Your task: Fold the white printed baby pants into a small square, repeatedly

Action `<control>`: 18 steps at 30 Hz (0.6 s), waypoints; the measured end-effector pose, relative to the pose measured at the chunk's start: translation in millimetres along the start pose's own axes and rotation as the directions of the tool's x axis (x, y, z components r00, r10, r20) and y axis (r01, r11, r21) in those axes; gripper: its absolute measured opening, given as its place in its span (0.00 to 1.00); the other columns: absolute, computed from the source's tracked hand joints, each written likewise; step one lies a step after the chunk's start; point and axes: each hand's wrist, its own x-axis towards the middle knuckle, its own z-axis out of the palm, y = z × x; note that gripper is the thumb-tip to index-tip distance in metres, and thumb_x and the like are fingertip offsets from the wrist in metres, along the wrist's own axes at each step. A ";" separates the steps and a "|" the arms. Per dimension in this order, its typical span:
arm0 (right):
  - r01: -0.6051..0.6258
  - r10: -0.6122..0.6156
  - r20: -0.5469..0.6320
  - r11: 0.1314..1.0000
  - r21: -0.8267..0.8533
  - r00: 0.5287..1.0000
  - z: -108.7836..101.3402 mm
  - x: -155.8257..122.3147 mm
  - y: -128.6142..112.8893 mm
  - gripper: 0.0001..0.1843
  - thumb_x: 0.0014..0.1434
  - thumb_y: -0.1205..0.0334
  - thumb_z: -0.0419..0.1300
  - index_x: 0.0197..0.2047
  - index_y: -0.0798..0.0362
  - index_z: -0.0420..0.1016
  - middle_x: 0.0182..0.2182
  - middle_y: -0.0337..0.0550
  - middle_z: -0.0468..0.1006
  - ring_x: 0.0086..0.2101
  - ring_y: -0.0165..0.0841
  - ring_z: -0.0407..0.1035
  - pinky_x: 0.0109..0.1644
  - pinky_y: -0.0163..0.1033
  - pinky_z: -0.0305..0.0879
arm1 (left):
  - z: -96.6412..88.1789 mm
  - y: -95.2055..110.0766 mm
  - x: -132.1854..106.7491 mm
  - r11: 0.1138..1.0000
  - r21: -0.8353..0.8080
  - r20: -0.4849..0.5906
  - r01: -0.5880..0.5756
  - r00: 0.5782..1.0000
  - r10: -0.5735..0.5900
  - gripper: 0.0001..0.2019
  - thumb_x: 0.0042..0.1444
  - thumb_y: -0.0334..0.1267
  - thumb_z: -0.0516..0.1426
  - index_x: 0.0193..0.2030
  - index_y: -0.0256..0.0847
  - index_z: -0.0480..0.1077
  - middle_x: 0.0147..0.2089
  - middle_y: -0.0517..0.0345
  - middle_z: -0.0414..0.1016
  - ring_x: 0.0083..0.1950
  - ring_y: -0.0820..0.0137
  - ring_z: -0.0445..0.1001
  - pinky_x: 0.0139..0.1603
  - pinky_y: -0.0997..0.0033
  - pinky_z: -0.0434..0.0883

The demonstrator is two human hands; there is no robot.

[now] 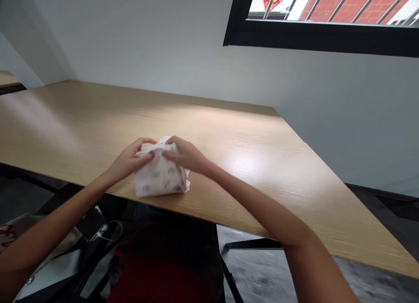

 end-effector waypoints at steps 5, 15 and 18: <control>-0.154 0.157 0.005 0.974 -0.167 0.988 12.3 66.8 59.3 0.16 0.57 0.65 0.53 0.49 0.55 0.61 0.36 0.45 0.71 0.32 0.33 0.65 0.29 0.33 0.57 | 23.7 -43.7 76.8 0.979 0.088 -0.013 0.184 0.983 -0.183 0.17 0.50 0.38 0.54 0.47 0.34 0.64 0.37 0.53 0.71 0.32 0.71 0.68 0.29 0.77 0.63; 0.042 -0.058 -0.068 0.975 -0.219 0.996 20.6 79.9 77.0 0.11 0.61 0.70 0.48 0.43 0.58 0.68 0.42 0.47 0.73 0.41 0.33 0.65 0.42 0.34 0.59 | 36.4 -65.1 80.5 0.968 0.229 -0.154 0.100 0.986 -0.065 0.15 0.57 0.39 0.49 0.50 0.41 0.63 0.31 0.60 0.68 0.31 0.72 0.65 0.33 0.77 0.61; 0.073 -0.098 -0.122 0.978 -0.195 0.988 23.2 84.9 80.7 0.12 0.62 0.71 0.46 0.44 0.59 0.68 0.43 0.46 0.72 0.42 0.32 0.65 0.44 0.34 0.59 | 37.7 -64.4 81.0 0.959 0.275 -0.170 0.070 0.985 -0.023 0.18 0.59 0.37 0.45 0.56 0.43 0.56 0.31 0.60 0.68 0.32 0.71 0.67 0.34 0.76 0.62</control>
